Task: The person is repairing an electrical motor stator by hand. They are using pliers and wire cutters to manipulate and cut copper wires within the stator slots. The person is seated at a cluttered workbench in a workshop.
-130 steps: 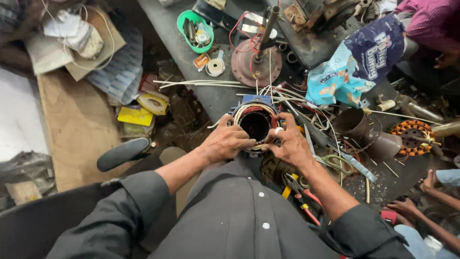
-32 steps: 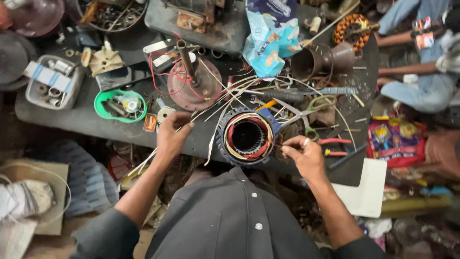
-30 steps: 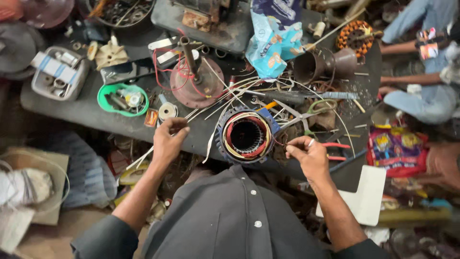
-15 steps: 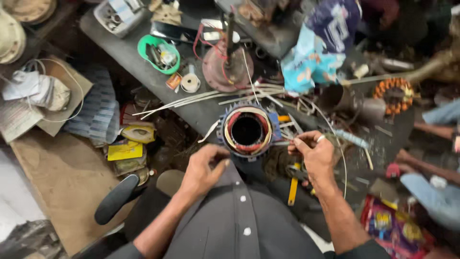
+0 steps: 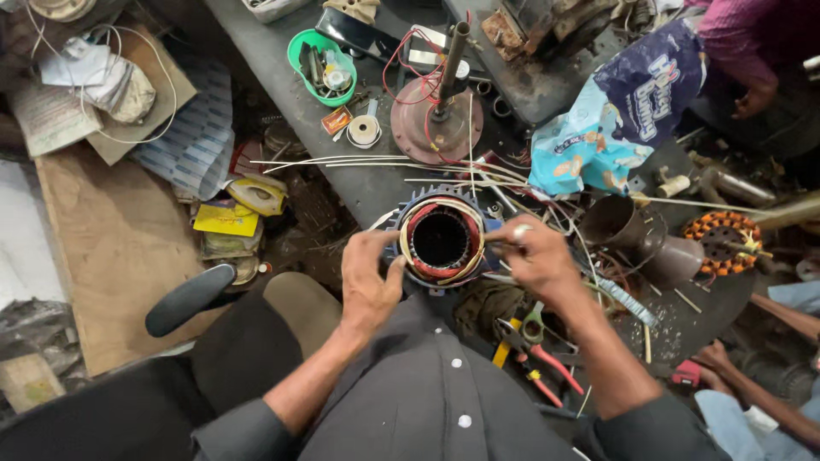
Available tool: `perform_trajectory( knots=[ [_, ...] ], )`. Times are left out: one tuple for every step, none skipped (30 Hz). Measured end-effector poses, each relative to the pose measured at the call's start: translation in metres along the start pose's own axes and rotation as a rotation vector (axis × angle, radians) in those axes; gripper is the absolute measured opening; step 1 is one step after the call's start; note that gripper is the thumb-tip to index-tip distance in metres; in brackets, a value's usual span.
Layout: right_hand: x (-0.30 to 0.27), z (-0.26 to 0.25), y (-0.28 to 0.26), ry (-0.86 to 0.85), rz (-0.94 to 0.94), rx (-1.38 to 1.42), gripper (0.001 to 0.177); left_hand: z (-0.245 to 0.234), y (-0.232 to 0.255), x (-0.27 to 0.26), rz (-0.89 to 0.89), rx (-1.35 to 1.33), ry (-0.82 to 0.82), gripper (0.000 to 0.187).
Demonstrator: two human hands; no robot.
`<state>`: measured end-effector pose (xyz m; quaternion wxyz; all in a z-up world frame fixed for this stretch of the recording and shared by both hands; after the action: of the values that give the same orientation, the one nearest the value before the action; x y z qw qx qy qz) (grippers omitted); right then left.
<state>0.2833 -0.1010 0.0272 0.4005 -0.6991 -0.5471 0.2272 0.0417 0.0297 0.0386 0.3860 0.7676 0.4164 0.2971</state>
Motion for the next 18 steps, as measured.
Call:
perform_trajectory(
  knots=[
    [0.013, -0.002, 0.005, -0.02, -0.068, -0.037, 0.028, 0.007, 0.006, 0.011, 0.186, 0.059, -0.009, 0.036],
    [0.021, -0.001, 0.007, -0.044, -0.127, -0.065, 0.028, 0.011, 0.01, 0.017, 0.363, 0.123, -0.03, 0.035],
    [0.025, 0.001, 0.008, -0.068, -0.186, -0.092, 0.027, 0.02, 0.011, 0.027, 0.463, 0.171, -0.141, 0.034],
    [0.027, 0.0, 0.012, -0.088, -0.124, -0.086, 0.027, 0.031, 0.013, 0.04, 0.569, 0.216, -0.256, 0.034],
    [0.026, -0.002, 0.014, -0.109, -0.062, -0.081, 0.027, 0.042, 0.015, 0.048, 0.641, 0.22, -0.355, 0.034],
    [0.03, -0.005, 0.017, -0.12, -0.005, -0.082, 0.027, 0.055, 0.018, 0.062, 0.724, 0.223, -0.451, 0.035],
    [0.031, -0.005, 0.02, -0.078, 0.09, 0.027, 0.025, 0.064, 0.02, 0.074, 0.807, 0.225, -0.548, 0.036],
    [0.024, -0.004, 0.022, -0.038, 0.193, 0.132, 0.023, 0.072, 0.021, 0.084, 0.841, 0.242, -0.621, 0.035],
    [0.017, -0.005, 0.026, 0.004, 0.295, 0.238, 0.021, 0.08, 0.022, 0.093, 0.876, 0.258, -0.693, 0.035],
    [0.008, -0.003, 0.029, 0.021, 0.337, 0.222, 0.021, 0.085, 0.021, 0.097, 0.905, 0.275, -0.767, 0.035],
    [-0.002, -0.001, 0.032, 0.037, 0.38, 0.205, 0.021, 0.089, 0.021, 0.1, 0.925, 0.269, -0.808, 0.032],
    [-0.011, 0.0, 0.034, 0.059, 0.424, 0.187, 0.021, 0.091, 0.022, 0.105, 0.951, 0.261, -0.851, 0.03],
    [-0.02, 0.0, 0.035, 0.075, 0.402, 0.178, 0.02, 0.093, 0.023, 0.108, 0.977, 0.252, -0.894, 0.027],
    [-0.028, -0.002, 0.037, 0.098, 0.378, 0.169, 0.02, 0.096, 0.025, 0.111, 1.0, 0.251, -0.93, 0.025],
    [-0.035, -0.004, 0.038, 0.12, 0.355, 0.159, 0.019, 0.099, 0.027, 0.115, 1.024, 0.251, -0.966, 0.023],
    [-0.043, -0.006, 0.038, 0.148, 0.387, 0.184, 0.019, 0.101, 0.029, 0.118, 1.05, 0.249, -1.005, 0.021],
    [-0.051, -0.008, 0.038, 0.176, 0.419, 0.209, 0.018, 0.104, 0.031, 0.121, 1.06, 0.24, -1.045, 0.021],
    [-0.059, -0.008, 0.037, 0.207, 0.453, 0.236, 0.018, 0.107, 0.032, 0.124, 1.069, 0.232, -1.089, 0.021]
  ],
)
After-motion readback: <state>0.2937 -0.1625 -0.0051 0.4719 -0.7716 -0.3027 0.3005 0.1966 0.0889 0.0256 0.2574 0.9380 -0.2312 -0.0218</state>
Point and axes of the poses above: each hand's wrist, its own x-axis towards the middle knuckle, its own z-axis out of the palm, y = z × x, the point moved 2 cm from there along x, towards the middle knuckle, and after that the axes turned 7 degrees about -z, right-handed, at the moved point
